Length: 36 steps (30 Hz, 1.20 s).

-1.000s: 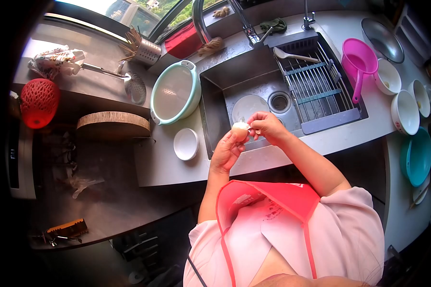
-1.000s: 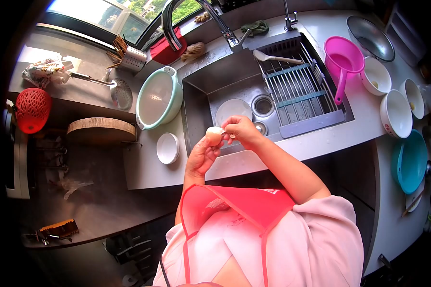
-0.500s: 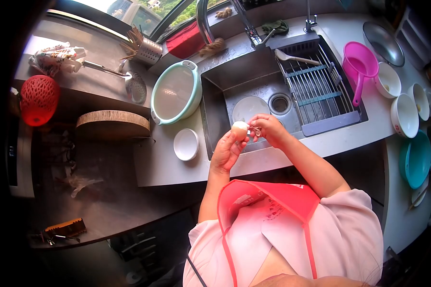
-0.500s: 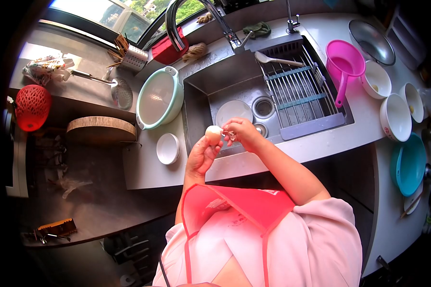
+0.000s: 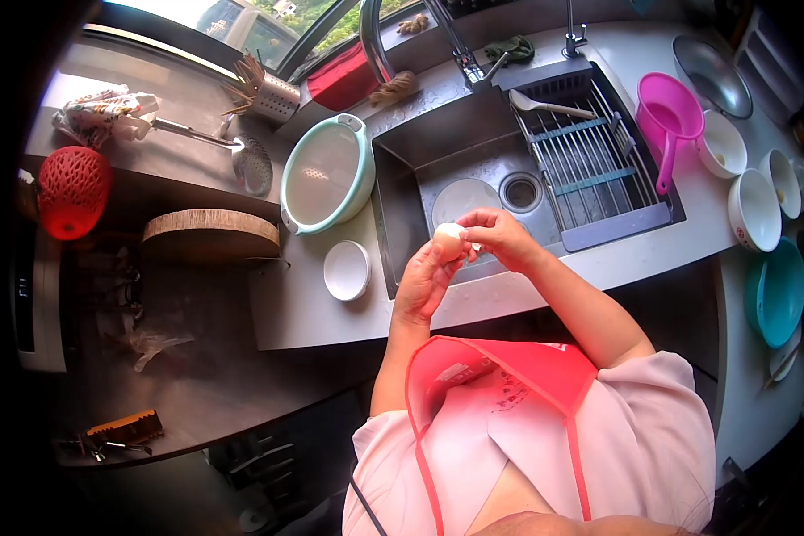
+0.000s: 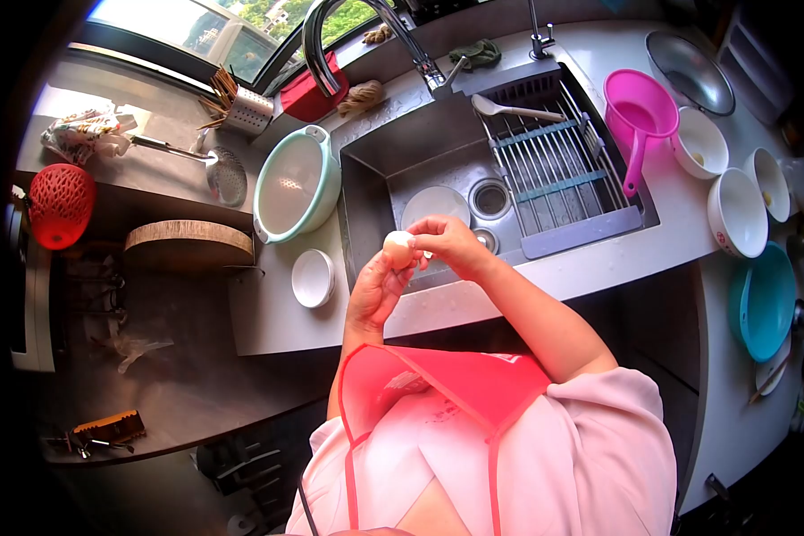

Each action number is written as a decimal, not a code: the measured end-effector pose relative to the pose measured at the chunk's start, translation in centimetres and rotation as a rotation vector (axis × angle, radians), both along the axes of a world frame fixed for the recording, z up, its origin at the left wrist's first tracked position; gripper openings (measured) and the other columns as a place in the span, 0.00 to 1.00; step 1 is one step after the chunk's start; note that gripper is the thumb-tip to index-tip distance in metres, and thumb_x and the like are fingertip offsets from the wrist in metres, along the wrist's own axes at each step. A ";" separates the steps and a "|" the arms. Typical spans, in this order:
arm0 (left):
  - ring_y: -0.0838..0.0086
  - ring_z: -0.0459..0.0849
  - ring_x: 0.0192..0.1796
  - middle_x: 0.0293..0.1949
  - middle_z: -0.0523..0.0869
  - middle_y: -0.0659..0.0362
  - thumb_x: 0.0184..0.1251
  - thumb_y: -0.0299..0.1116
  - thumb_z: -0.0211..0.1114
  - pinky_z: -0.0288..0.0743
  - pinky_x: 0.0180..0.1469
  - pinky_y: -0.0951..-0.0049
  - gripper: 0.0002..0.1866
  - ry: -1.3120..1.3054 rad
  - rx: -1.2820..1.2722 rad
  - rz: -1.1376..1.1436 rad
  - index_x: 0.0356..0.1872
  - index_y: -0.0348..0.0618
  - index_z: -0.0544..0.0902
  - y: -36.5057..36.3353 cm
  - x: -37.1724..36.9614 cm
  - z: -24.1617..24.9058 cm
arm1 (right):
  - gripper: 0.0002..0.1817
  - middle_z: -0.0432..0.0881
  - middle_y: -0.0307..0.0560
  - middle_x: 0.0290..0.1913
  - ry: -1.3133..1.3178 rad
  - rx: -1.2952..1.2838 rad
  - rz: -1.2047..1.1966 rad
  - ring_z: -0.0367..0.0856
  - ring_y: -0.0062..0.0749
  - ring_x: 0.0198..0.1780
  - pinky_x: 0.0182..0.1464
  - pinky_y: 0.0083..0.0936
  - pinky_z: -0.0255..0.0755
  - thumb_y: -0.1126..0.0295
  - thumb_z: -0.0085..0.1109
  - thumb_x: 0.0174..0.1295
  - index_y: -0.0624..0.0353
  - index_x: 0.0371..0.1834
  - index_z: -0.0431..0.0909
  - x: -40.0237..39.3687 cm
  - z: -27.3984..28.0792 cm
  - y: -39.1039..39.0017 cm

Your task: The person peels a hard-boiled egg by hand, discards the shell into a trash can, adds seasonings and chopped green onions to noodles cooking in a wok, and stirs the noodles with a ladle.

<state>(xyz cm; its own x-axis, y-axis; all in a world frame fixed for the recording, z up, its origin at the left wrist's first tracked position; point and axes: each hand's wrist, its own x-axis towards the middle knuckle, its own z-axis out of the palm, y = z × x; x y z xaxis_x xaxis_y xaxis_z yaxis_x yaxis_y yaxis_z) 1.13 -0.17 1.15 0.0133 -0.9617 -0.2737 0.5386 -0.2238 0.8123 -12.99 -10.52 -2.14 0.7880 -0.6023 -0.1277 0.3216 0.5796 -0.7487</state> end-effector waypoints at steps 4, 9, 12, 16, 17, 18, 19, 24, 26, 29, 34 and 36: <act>0.71 0.77 0.48 0.44 0.80 0.54 0.66 0.43 0.57 0.69 0.52 0.77 0.23 -0.023 0.015 0.011 0.52 0.34 0.72 0.1 0.0 -0.2 | 0.14 0.80 0.47 0.32 0.023 -0.013 0.000 0.78 0.24 0.27 0.29 0.18 0.72 0.73 0.60 0.51 0.68 0.40 0.76 -0.1 0.1 0.0; 0.70 0.78 0.48 0.46 0.80 0.53 0.67 0.43 0.56 0.71 0.51 0.76 0.23 -0.029 0.049 0.038 0.54 0.34 0.71 0.2 -0.6 -0.1 | 0.12 0.79 0.47 0.31 0.055 -0.032 -0.030 0.78 0.25 0.26 0.27 0.19 0.72 0.76 0.56 0.50 0.69 0.39 0.76 0.1 -0.4 0.1; 0.70 0.79 0.48 0.48 0.78 0.53 0.68 0.43 0.54 0.74 0.47 0.77 0.23 -0.030 0.046 0.147 0.55 0.34 0.69 0.3 -0.9 0.2 | 0.11 0.79 0.47 0.30 0.065 -0.023 -0.051 0.78 0.25 0.26 0.25 0.20 0.73 0.77 0.54 0.50 0.69 0.37 0.76 0.3 -0.7 0.0; 0.73 0.80 0.46 0.49 0.78 0.54 0.67 0.39 0.56 0.75 0.43 0.79 0.20 0.082 0.064 0.095 0.54 0.35 0.69 0.2 -0.1 -0.1 | 0.09 0.79 0.47 0.28 0.055 0.019 -0.063 0.78 0.25 0.26 0.23 0.20 0.73 0.78 0.54 0.50 0.69 0.36 0.76 0.2 -0.9 -0.1; 0.74 0.80 0.46 0.49 0.78 0.55 0.67 0.36 0.57 0.75 0.42 0.79 0.20 0.121 0.060 0.077 0.54 0.35 0.69 0.2 0.0 -0.2 | 0.09 0.79 0.47 0.28 0.065 0.013 -0.063 0.78 0.24 0.26 0.23 0.20 0.73 0.78 0.54 0.50 0.69 0.36 0.76 0.2 -0.8 -0.1; 0.74 0.80 0.46 0.49 0.78 0.55 0.67 0.36 0.57 0.75 0.42 0.79 0.20 0.120 0.060 0.077 0.54 0.35 0.69 0.2 0.0 -0.4 | 0.09 0.79 0.47 0.28 0.064 0.013 -0.063 0.78 0.24 0.26 0.23 0.20 0.73 0.78 0.54 0.50 0.69 0.36 0.76 0.2 -0.6 0.0; 0.74 0.80 0.45 0.48 0.79 0.55 0.66 0.34 0.58 0.75 0.42 0.79 0.19 -0.017 0.047 0.082 0.54 0.35 0.70 0.2 0.0 -0.5 | 0.09 0.79 0.47 0.28 0.062 0.020 -0.071 0.77 0.24 0.25 0.22 0.19 0.73 0.78 0.55 0.50 0.69 0.35 0.76 0.2 -0.3 0.0; 0.76 0.80 0.43 0.44 0.80 0.57 0.63 0.30 0.60 0.75 0.41 0.80 0.17 -0.236 0.119 0.132 0.52 0.35 0.72 0.0 -0.3 -0.8 | 0.08 0.78 0.47 0.26 0.049 0.050 -0.053 0.76 0.24 0.24 0.22 0.19 0.72 0.78 0.55 0.50 0.69 0.34 0.76 0.3 -0.7 -0.1; 0.76 0.80 0.42 0.42 0.81 0.58 0.63 0.29 0.60 0.75 0.42 0.80 0.15 -0.147 0.133 0.110 0.49 0.36 0.74 -0.1 -0.5 -0.4 | 0.08 0.78 0.47 0.26 0.018 0.100 -0.047 0.77 0.25 0.25 0.22 0.20 0.73 0.78 0.53 0.51 0.69 0.35 0.76 0.2 -1.0 -0.3; 0.76 0.81 0.42 0.43 0.81 0.59 0.62 0.29 0.61 0.76 0.43 0.79 0.14 -0.110 0.149 0.134 0.48 0.37 0.75 0.1 -0.4 -0.2 | 0.09 0.78 0.47 0.27 0.007 0.148 -0.079 0.77 0.26 0.25 0.24 0.21 0.74 0.78 0.52 0.51 0.69 0.35 0.76 0.0 -1.4 -0.5; 0.80 0.79 0.43 0.42 0.81 0.61 0.62 0.30 0.62 0.71 0.40 0.81 0.15 -0.226 0.143 0.166 0.49 0.39 0.75 -0.1 -0.3 -0.2 | 0.08 0.78 0.47 0.30 -0.035 0.172 0.015 0.77 0.26 0.27 0.28 0.22 0.74 0.76 0.54 0.53 0.68 0.36 0.75 0.0 -1.2 -0.5; 0.81 0.78 0.43 0.42 0.81 0.62 0.61 0.30 0.62 0.69 0.40 0.82 0.15 -0.272 0.140 0.183 0.49 0.40 0.75 -0.1 -0.2 -0.5 | 0.09 0.78 0.47 0.30 -0.052 0.187 0.033 0.77 0.26 0.27 0.29 0.22 0.74 0.75 0.55 0.54 0.68 0.36 0.75 0.1 -0.9 -0.3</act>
<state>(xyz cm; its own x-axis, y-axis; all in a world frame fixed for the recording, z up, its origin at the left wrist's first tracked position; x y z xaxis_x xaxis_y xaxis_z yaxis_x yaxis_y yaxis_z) 0.89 -0.27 0.64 0.2724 -0.8902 -0.3651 0.3486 -0.2623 0.8998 -12.90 -10.78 -3.06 0.8157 -0.5453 -0.1933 0.3356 0.7181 -0.6097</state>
